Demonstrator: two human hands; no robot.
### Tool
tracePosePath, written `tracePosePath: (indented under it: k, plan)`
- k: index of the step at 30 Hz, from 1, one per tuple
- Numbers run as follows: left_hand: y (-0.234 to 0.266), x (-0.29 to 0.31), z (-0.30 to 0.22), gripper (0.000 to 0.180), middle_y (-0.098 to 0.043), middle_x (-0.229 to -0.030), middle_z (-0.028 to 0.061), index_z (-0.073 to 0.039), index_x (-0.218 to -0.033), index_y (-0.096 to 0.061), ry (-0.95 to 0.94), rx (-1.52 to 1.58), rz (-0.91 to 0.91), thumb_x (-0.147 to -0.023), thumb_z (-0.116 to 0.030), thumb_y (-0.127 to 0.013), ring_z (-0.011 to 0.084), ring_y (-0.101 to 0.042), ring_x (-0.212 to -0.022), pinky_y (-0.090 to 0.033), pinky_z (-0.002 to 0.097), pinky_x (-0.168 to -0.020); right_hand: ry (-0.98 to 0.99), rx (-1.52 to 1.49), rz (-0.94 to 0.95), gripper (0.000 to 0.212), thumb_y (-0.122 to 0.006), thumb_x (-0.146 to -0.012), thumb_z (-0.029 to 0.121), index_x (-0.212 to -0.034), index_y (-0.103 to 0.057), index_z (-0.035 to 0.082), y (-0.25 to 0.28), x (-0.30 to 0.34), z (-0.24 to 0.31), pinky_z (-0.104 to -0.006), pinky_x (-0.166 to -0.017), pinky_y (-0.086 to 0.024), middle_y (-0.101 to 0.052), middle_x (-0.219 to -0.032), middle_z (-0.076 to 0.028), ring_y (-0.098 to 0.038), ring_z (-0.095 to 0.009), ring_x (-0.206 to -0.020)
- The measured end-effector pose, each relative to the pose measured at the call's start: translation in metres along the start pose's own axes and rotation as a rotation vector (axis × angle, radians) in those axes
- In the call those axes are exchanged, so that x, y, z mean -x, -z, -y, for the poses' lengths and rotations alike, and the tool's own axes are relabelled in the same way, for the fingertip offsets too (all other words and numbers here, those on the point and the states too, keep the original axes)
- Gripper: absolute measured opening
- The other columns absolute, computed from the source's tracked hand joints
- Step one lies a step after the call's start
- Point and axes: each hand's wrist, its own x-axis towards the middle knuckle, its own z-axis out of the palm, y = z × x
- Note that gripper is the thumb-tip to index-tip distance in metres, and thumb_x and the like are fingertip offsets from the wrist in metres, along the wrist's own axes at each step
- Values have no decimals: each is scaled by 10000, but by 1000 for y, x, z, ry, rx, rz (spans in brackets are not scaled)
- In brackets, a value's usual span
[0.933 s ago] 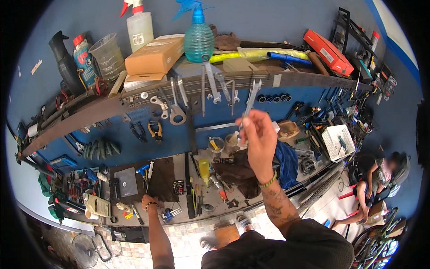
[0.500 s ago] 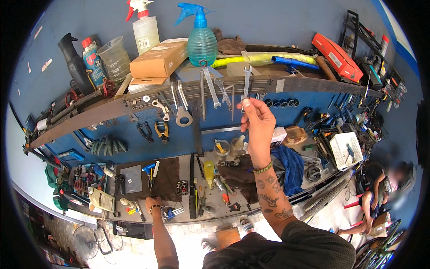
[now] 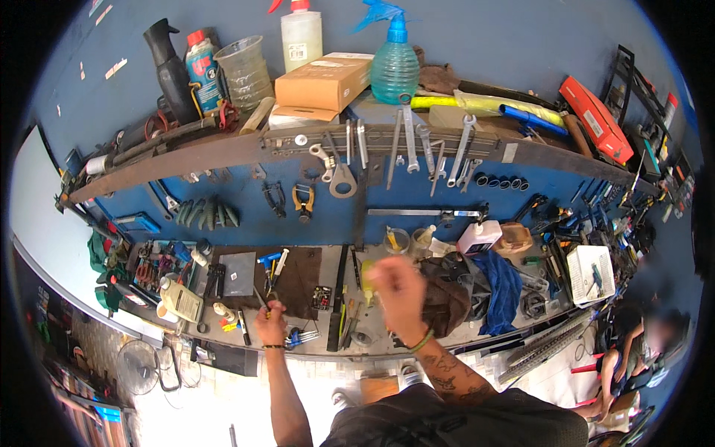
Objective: The person moves around a cluttered workshop, picking up and placing down various hand tools such as pliers, screwdrivers, and wrenches. They handle small parts and toolboxes, shifting items on the workbench and wall rack without completing a specific repair.
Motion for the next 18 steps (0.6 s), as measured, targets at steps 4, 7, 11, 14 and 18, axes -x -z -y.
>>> tracePosePath:
  k: [4, 7, 11, 14, 18]
  plan:
    - [-85, 95, -79, 138, -684, -783, -14, -73, -1015, -700, -146, 20, 109, -966, -171, -782, 24, -479, -552, -354, 211, -489, -70, 90, 394, 294, -774, -966, 150, -1202, -705, -12, -51, 22, 1, -267, -685, -560, -715, -1029, -82, -693, -111, -865]
    - [-103, 121, -103, 129, -692, -842, -5, -26, -1056, -716, -236, -43, 150, -971, -106, -771, 35, -562, -689, -451, 217, -603, -61, 3, 355, 217, -770, -960, 123, -1128, -742, -12, -66, 27, -1, -276, -640, -537, -723, -973, -100, -713, -165, -810]
    - [-115, 124, -118, 118, -695, -849, 1, -12, -1077, -711, -359, -39, 180, -985, -81, -742, 45, -546, -696, -413, 215, -611, 85, 73, 285, 164, -797, -926, 99, -1039, -773, -18, -55, 8, 20, -281, -661, -543, -727, -918, -99, -702, -154, -795]
    - [-101, 125, -121, 139, -773, -957, 55, -1, -1089, -721, -257, 44, 203, -981, -81, -751, 55, -613, -766, -500, 211, -685, 270, 215, 196, 187, -823, -891, 77, -1052, -782, -10, -48, -38, 65, -284, -700, -545, -741, -939, -89, -698, -151, -826]
    - [-80, 127, -96, 126, -768, -886, 31, -22, -1073, -722, -134, 42, 168, -992, -118, -738, 5, -445, -566, -334, 195, -480, 515, 354, -77, 208, -813, -886, 80, -1075, -756, 17, -45, -114, 126, -327, -634, -561, -711, -882, -123, -705, -214, -723]
